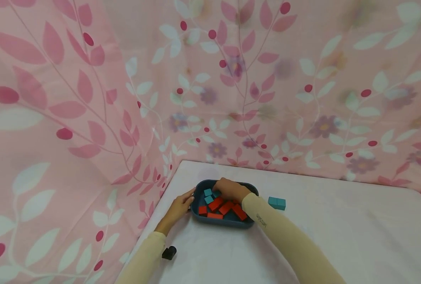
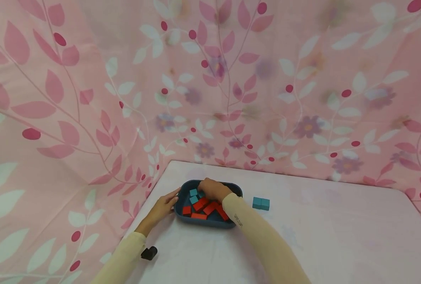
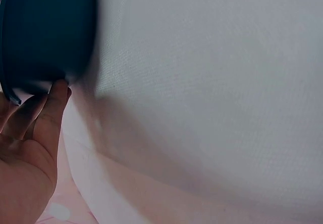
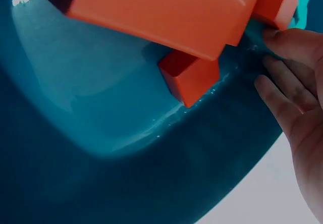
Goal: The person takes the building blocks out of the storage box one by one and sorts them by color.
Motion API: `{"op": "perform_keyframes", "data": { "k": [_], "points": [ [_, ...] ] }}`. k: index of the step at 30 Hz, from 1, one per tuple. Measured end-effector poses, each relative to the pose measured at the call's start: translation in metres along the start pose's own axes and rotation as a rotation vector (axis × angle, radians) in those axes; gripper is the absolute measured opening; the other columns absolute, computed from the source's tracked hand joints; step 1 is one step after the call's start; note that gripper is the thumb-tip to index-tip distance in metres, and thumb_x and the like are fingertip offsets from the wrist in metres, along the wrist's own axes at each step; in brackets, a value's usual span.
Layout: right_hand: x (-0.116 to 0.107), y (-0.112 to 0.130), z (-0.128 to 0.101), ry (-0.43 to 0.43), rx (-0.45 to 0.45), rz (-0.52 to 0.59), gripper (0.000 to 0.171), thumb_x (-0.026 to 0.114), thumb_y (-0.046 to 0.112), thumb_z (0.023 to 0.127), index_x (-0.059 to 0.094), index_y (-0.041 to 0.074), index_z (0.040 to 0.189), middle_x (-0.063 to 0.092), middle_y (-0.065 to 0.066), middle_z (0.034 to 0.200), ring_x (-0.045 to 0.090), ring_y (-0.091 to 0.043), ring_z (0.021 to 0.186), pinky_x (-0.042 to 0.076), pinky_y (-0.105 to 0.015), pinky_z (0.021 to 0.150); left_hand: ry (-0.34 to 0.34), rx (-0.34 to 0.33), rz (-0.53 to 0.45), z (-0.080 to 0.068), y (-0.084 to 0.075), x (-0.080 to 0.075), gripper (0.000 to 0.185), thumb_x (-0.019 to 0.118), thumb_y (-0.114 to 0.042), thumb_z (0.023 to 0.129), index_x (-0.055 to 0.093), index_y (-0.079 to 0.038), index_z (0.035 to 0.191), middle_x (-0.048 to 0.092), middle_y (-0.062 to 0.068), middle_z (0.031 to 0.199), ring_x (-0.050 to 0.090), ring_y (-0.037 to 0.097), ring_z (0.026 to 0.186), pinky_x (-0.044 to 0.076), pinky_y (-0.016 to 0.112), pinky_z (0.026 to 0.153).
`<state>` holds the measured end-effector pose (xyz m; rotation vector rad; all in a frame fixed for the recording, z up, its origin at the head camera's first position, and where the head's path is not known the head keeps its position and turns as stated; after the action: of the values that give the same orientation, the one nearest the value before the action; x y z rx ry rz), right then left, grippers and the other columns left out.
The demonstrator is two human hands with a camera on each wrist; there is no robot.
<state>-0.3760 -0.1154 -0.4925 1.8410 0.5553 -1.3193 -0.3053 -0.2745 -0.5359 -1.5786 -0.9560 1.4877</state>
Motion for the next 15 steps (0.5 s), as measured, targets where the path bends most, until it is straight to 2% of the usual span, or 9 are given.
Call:
{"op": "perform_keyframes", "data": {
  "k": [4,8,9,15],
  "points": [
    [0.0012,-0.0016,-0.0010,0.004,0.016,-0.032,0.034,0.070,0.000,0.087,0.070,0.008,0.121,0.066,-0.004,0.119,0.058,-0.018,0.109,0.049,-0.034,0.097,-0.004,0.020,-0.013,-0.0014,-0.0068,0.0012,0.047,0.051,-0.015,0.103,0.043,-0.019,0.149,0.045,0.015,0.146,0.054,0.032,0.122,0.053,0.046,0.088],
    [0.0023,-0.0036,0.0002,-0.006,-0.013,-0.053,0.032,0.072,0.003,0.087,0.071,0.007,0.119,0.067,-0.004,0.117,0.060,-0.017,0.107,0.050,-0.032,0.094,0.011,0.010,-0.019,0.0006,-0.0059,0.0035,0.047,0.051,-0.016,0.103,0.043,-0.021,0.149,0.045,0.014,0.147,0.054,0.031,0.122,0.053,0.044,0.089],
    [0.0030,-0.0040,0.0003,-0.004,-0.020,-0.051,0.032,0.072,0.003,0.087,0.071,0.007,0.119,0.067,-0.004,0.117,0.060,-0.017,0.107,0.050,-0.031,0.094,0.013,0.009,-0.016,0.0033,-0.0007,0.0041,0.047,0.051,-0.017,0.103,0.043,-0.023,0.149,0.045,0.012,0.147,0.054,0.030,0.122,0.053,0.044,0.089],
    [0.0038,-0.0033,0.0015,-0.019,-0.078,-0.026,0.032,0.072,0.005,0.088,0.071,0.007,0.119,0.068,-0.002,0.118,0.060,-0.015,0.107,0.051,-0.029,0.092,0.018,0.018,0.004,-0.0005,-0.0012,0.0008,0.047,0.049,-0.014,0.103,0.041,-0.020,0.150,0.044,0.015,0.147,0.055,0.033,0.121,0.053,0.044,0.087]
  ]
}}
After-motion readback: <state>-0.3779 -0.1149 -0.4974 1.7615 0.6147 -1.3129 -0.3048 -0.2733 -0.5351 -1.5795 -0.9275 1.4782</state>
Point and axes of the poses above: each hand's wrist, its own z-axis towards the middle knuckle, its own x-axis out of the palm, y = z × x, the point moved 8 cm from there along z, towards the middle knuckle
